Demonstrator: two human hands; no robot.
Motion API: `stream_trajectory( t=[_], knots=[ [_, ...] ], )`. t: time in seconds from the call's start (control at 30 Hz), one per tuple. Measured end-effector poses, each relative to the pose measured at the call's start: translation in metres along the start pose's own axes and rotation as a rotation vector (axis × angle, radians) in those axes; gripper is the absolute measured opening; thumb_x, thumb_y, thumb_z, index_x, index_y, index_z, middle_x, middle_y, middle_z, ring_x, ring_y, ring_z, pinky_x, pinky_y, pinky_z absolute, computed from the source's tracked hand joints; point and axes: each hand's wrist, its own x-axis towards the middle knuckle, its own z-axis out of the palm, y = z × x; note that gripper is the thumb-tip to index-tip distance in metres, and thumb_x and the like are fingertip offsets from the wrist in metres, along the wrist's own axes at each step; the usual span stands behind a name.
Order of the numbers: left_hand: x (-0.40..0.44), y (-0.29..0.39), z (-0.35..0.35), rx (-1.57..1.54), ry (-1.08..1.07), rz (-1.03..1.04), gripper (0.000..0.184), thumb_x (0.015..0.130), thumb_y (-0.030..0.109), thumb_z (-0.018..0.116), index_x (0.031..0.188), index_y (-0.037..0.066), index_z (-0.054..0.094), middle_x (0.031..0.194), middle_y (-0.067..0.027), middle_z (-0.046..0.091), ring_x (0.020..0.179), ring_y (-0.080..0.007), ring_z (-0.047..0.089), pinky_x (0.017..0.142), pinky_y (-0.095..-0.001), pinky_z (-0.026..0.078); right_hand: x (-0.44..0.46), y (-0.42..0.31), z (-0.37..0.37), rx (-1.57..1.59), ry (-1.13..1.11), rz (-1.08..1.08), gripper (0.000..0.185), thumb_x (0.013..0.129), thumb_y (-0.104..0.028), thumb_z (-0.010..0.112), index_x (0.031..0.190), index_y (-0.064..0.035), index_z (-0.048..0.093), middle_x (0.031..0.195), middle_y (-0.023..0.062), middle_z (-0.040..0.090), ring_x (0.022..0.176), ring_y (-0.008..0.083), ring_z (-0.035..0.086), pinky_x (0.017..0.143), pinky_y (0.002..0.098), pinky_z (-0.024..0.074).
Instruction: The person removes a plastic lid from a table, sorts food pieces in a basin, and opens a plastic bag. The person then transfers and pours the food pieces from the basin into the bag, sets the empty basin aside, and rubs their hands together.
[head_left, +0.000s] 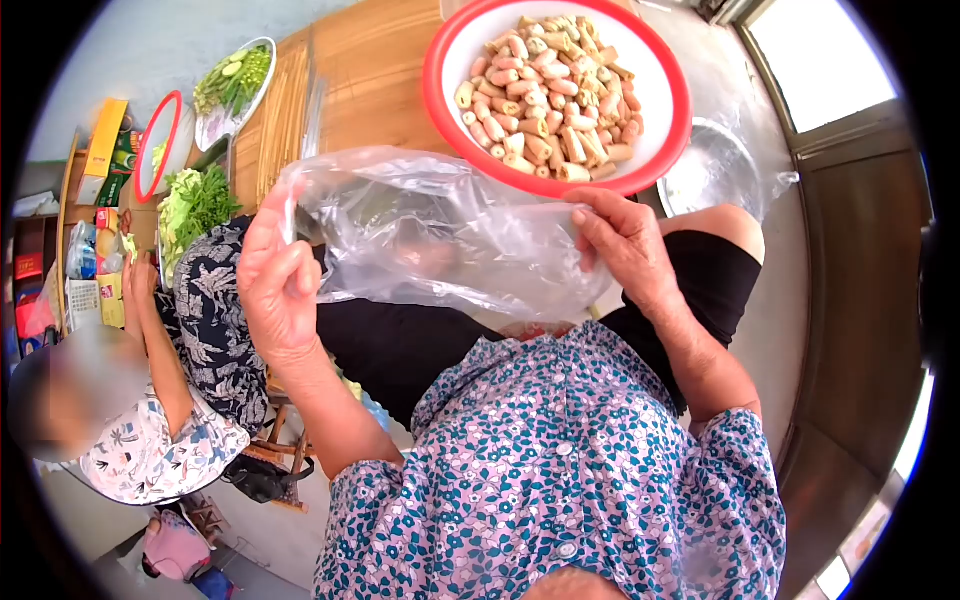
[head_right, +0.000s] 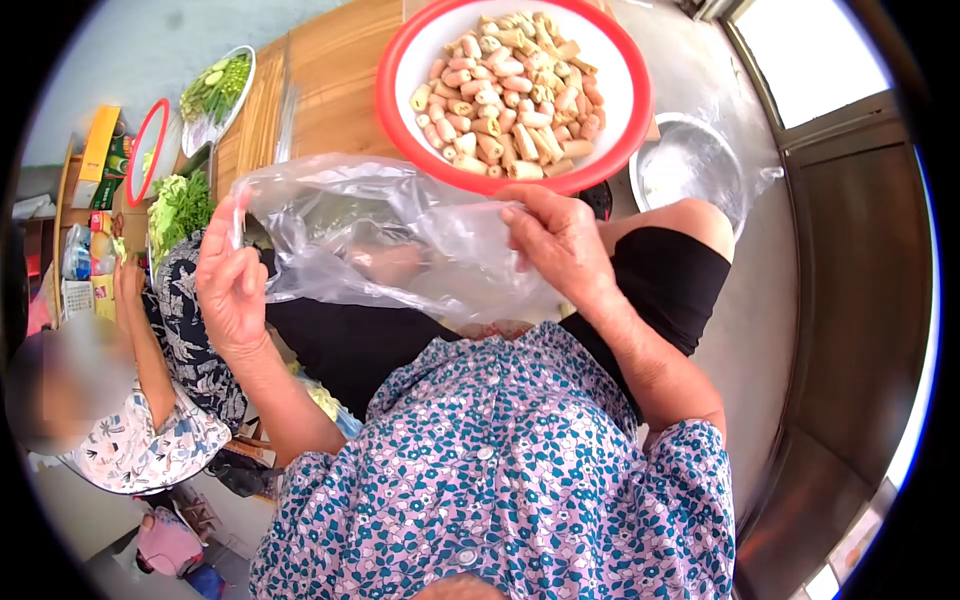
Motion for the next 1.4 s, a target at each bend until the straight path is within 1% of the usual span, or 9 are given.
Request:
stream_trajectory(
  t=[0.27, 0.43, 0.6, 0.63, 0.67, 0.8, 1.0, 1.13, 1.4],
  knots=[
    [0.023, 0.031, 0.036, 0.324, 0.206, 0.481, 0.058, 0.074, -0.010, 0.047, 0.132, -0.006, 0.039, 0.138, -0.0154, 0.041, 0.050, -0.0017, 0.036, 0.045, -0.0128, 0.033, 0.088, -0.051, 0.050, 0.161, 0.114, -0.429, 0.018, 0.089, -0.009, 0.056, 0.102, 0.0032, 0.061, 0.070, 0.0038, 0.059, 0.062, 0.0084, 0.056, 0.057, 0.0224, 0.0468],
    [0.053, 0.032, 0.053, 0.334, 0.251, 0.588, 0.055, 0.074, -0.010, 0.046, 0.128, -0.004, 0.045, 0.138, -0.0114, 0.042, 0.052, -0.0012, 0.032, 0.047, -0.0139, 0.028, 0.154, -0.053, 0.022, 0.170, 0.106, -0.399, 0.031, 0.089, -0.017, 0.057, 0.115, 0.0004, 0.057, 0.083, 0.0079, 0.063, 0.076, 0.0127, 0.061, 0.070, 0.0255, 0.0510],
    [0.075, 0.037, 0.081, 0.388, 0.448, 0.693, 0.052, 0.075, -0.011, 0.049, 0.127, -0.002, 0.048, 0.134, -0.0089, 0.046, 0.055, -0.0019, 0.036, 0.049, -0.0152, 0.031, 0.197, -0.034, -0.077, -0.617, 0.237, -0.235, 0.036, 0.088, -0.021, 0.055, 0.117, 0.0019, 0.056, 0.105, 0.0128, 0.064, 0.093, 0.0183, 0.061, 0.083, 0.0309, 0.0484],
    [0.080, 0.040, 0.085, 0.413, 0.512, 0.764, 0.051, 0.076, -0.011, 0.049, 0.126, -0.003, 0.048, 0.131, -0.0091, 0.047, 0.056, -0.0023, 0.038, 0.050, -0.0156, 0.031, 0.202, -0.032, -0.084, -0.674, 0.323, -0.311, 0.028, 0.081, -0.013, 0.055, 0.104, 0.0006, 0.063, 0.093, 0.0180, 0.065, 0.086, 0.0281, 0.064, 0.078, 0.0347, 0.0490],
    [0.084, 0.045, 0.087, 0.424, 0.532, 0.818, 0.048, 0.078, -0.009, 0.051, 0.125, -0.003, 0.048, 0.106, -0.0082, 0.059, 0.056, -0.0039, 0.040, 0.052, -0.0169, 0.033, 0.208, -0.032, -0.092, -0.813, 0.280, -0.333, 0.030, 0.084, -0.015, 0.054, 0.108, 0.0006, 0.060, 0.099, 0.0164, 0.064, 0.091, 0.0269, 0.062, 0.082, 0.0348, 0.0476],
    [0.106, 0.062, 0.087, 0.349, 0.508, 0.972, 0.048, 0.080, -0.006, 0.054, 0.126, -0.008, 0.042, 0.060, -0.0008, 0.048, 0.057, -0.0075, 0.044, 0.057, -0.0179, 0.035, 0.242, -0.021, -0.096, -1.084, 0.157, -0.597, 0.028, 0.085, -0.023, 0.055, 0.102, -0.0025, 0.063, 0.097, 0.0161, 0.063, 0.092, 0.0315, 0.059, 0.081, 0.0408, 0.0455],
    [0.127, 0.064, 0.090, 0.156, 0.350, 1.107, 0.045, 0.078, -0.007, 0.054, 0.121, -0.011, 0.043, 0.079, -0.0116, 0.059, 0.056, -0.0125, 0.049, 0.058, -0.0229, 0.041, 0.254, -0.026, -0.090, -1.429, -0.164, -0.259, 0.038, 0.090, -0.038, 0.046, 0.098, -0.0058, 0.064, 0.097, 0.0138, 0.061, 0.098, 0.0279, 0.056, 0.086, 0.0405, 0.0438],
    [0.138, 0.031, 0.112, -0.019, 0.290, 0.915, 0.046, 0.081, -0.007, 0.051, 0.126, -0.005, 0.041, 0.112, -0.0154, 0.054, 0.061, -0.0130, 0.054, 0.057, -0.0238, 0.045, 0.256, -0.037, -0.096, -1.453, -0.231, -0.258, 0.041, 0.090, -0.041, 0.044, 0.096, -0.0066, 0.066, 0.097, 0.0136, 0.061, 0.100, 0.0264, 0.054, 0.086, 0.0411, 0.0437],
    [0.154, -0.057, 0.092, 0.159, 0.170, 0.151, 0.041, 0.085, 0.000, 0.053, 0.126, -0.001, 0.048, 0.108, -0.0117, 0.058, 0.070, -0.0088, 0.055, 0.062, -0.0229, 0.047, 0.255, -0.023, -0.077, -1.443, -0.180, -0.407, 0.037, 0.087, -0.039, 0.050, 0.097, -0.0080, 0.066, 0.095, 0.0108, 0.061, 0.092, 0.0268, 0.056, 0.086, 0.0404, 0.0426]
  ],
)
